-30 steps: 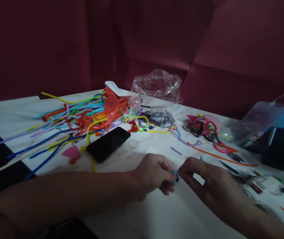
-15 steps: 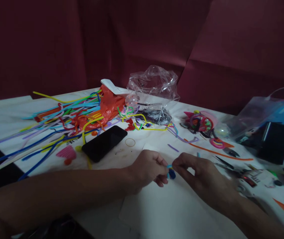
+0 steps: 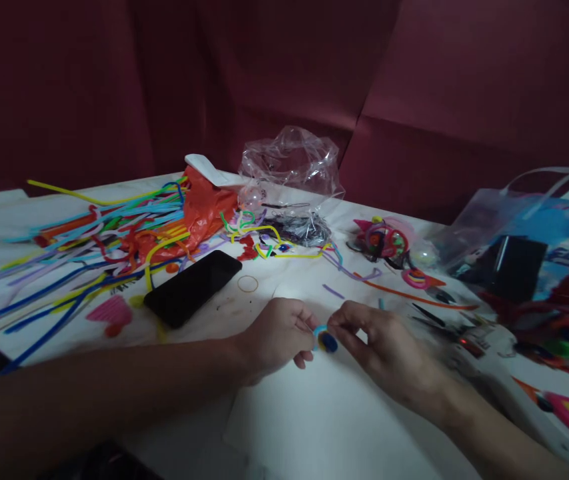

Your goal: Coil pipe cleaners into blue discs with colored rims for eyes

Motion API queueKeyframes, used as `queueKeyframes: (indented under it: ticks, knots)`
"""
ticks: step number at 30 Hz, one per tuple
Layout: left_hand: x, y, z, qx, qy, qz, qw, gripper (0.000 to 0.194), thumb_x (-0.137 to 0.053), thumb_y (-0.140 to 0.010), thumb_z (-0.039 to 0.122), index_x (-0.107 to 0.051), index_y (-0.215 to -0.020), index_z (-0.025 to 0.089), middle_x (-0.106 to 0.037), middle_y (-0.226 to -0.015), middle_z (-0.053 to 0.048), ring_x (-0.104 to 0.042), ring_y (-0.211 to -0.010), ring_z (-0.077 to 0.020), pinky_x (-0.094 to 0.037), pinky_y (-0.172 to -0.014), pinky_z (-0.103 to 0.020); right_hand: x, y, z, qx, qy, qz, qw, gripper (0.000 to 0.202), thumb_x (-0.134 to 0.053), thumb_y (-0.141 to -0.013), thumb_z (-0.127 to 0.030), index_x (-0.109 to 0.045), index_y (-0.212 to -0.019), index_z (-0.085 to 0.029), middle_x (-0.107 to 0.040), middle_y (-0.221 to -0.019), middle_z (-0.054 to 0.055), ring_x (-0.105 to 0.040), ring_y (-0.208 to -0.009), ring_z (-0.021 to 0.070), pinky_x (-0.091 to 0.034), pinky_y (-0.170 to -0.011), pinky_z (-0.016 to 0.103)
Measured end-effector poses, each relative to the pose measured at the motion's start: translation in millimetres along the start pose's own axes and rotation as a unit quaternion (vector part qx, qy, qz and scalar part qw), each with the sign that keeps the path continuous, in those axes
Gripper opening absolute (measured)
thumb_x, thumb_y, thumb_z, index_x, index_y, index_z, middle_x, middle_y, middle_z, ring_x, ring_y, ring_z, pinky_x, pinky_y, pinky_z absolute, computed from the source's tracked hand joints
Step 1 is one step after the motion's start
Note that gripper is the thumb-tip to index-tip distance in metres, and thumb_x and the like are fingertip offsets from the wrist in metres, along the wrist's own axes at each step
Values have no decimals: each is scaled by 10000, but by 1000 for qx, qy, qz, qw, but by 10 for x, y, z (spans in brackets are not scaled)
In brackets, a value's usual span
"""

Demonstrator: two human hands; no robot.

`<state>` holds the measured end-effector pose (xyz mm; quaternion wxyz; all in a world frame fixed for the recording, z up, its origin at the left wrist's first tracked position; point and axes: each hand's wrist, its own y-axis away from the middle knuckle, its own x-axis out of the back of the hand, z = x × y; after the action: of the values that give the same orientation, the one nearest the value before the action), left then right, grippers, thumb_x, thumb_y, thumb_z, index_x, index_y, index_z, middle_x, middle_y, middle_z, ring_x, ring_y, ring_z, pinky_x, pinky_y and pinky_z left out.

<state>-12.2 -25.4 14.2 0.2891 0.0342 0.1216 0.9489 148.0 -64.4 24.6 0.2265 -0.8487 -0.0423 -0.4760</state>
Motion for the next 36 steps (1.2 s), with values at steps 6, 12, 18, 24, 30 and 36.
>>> queueKeyframes:
  ticks: [6,12,18,24,30,36]
  knots:
    - [4,-23,-35,7,15,-11,1000,157,-503,-633,-15,-508,-713,120,-514,-479,50,-484,-405,-69,-386,-373,-165,-26,7,92,-9,-24,-18,1000,238,-394,-821,-308,-585,-731,-199,-586,-657,-8,-531,-560,136,-375,-513,229]
    - [109,-57,-55,-59,-62,-1,996,115,-523,-688,81,-545,-796,113,-542,-585,22,-520,-493,-86,-388,-410,-178,-8,-75,187,-23,-52,-42,997,280,-390,-811,-368,-589,-716,-195,-578,-680,9,-531,-603,146,-398,-542,232]
    - [160,-80,-105,-203,-220,14,954,195,-550,-711,156,-610,-893,118,-603,-735,-16,-563,-650,-103,-421,-556,-195,-49,-92,234,-29,-51,-60,997,252,-399,-792,-335,-588,-699,-197,-564,-659,-1,-500,-561,134,-375,-503,220]
    - [174,-133,-152,-223,-374,15,900,136,-542,-691,132,-655,-766,138,-611,-753,-19,-546,-667,-112,-391,-582,-202,-229,-112,422,-14,-29,-95,995,227,-447,-805,-250,-644,-699,-210,-568,-680,-9,-516,-563,120,-368,-485,191]
    - [219,-189,-173,-200,-421,4,885,253,-549,-706,159,-658,-934,155,-634,-823,-24,-569,-727,-128,-411,-664,-216,-40,-107,484,-2,8,-78,997,260,-418,-826,-240,-676,-814,-202,-593,-771,23,-552,-632,144,-416,-552,207]
    - [205,-197,-85,-226,-532,-65,813,350,-604,-737,340,-607,-1065,215,-593,-891,-35,-565,-839,-184,-407,-726,-268,134,199,261,48,131,-43,989,325,-340,-858,-226,-655,-786,-255,-599,-753,12,-580,-607,167,-450,-510,248]
